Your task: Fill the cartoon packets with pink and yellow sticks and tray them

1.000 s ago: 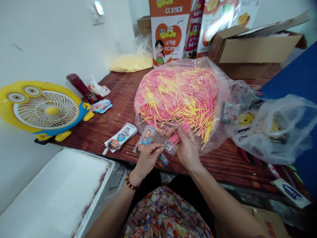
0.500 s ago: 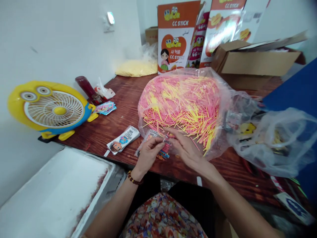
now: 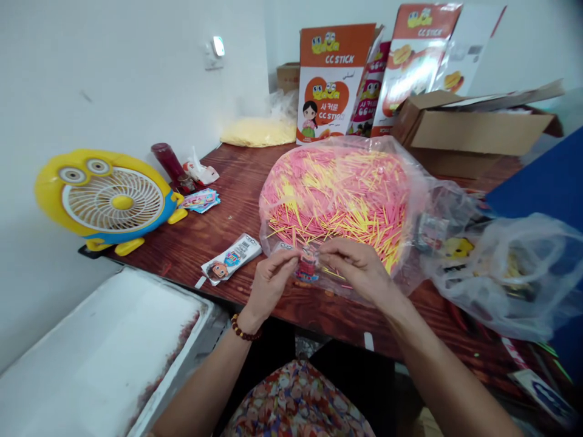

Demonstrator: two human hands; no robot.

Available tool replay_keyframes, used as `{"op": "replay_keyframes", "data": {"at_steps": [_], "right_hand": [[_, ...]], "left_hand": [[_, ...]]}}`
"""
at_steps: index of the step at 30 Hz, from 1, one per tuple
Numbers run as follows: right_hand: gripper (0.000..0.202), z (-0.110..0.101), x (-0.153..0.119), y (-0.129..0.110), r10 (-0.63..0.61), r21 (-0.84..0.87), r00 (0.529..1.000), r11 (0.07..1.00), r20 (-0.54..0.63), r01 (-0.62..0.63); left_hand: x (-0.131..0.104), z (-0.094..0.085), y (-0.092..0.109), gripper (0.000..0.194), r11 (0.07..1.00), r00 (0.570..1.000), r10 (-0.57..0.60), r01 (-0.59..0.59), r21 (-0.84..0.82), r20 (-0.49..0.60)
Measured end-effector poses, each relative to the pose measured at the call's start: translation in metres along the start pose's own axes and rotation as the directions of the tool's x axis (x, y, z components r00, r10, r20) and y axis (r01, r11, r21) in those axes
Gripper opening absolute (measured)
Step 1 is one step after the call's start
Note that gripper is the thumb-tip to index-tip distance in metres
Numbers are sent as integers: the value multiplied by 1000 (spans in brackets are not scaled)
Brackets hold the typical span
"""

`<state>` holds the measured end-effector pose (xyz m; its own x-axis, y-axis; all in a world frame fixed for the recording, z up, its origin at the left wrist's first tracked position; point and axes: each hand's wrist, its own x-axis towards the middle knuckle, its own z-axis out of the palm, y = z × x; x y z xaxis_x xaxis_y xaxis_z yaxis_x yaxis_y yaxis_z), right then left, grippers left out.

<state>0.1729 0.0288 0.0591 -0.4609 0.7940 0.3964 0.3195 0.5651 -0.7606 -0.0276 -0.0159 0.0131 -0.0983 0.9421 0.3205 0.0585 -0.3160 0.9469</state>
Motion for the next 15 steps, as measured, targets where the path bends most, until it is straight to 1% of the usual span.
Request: {"op": "replay_keyframes", "data": {"at_steps": [2,4,5,7,8,9,11,13,15], "right_hand": [[15,0,6,-3,-26,-9,1000,1000,-1,26],[15,2,12,-4,-38,22,998,999,42,37],[15,4,16,-3,-24,40,998,999,51,22],[15,11,24,-1,50,58,998,997,29,-52],[15,17,28,1,104,65,995,992,12,-104],[16,24,31,3,156,92,988,983,22,-157],[18,43,37,9,249,195,964,945,93,-262],[18,66,41,20,343,310,926,873,156,-376],[16,88,43,38,450,357,869,792,205,-494]], "left_hand": [[1,0,5,16,996,997,68,-67,51,-21],[2,-1,7,16,987,991,124,-118,109,-55],[3,-3,7,16,982,987,144,-134,136,-65],[5,-10,6,15,973,987,149,-135,187,-62],[7,-15,4,15,971,990,129,-113,210,-61],[8,-21,2,15,970,993,94,-75,231,-70],[13,-35,-5,16,960,995,-2,30,278,-104],[18,-48,-17,17,932,990,-82,117,343,-116],[23,-57,-30,18,890,987,-116,154,428,-115]]}}
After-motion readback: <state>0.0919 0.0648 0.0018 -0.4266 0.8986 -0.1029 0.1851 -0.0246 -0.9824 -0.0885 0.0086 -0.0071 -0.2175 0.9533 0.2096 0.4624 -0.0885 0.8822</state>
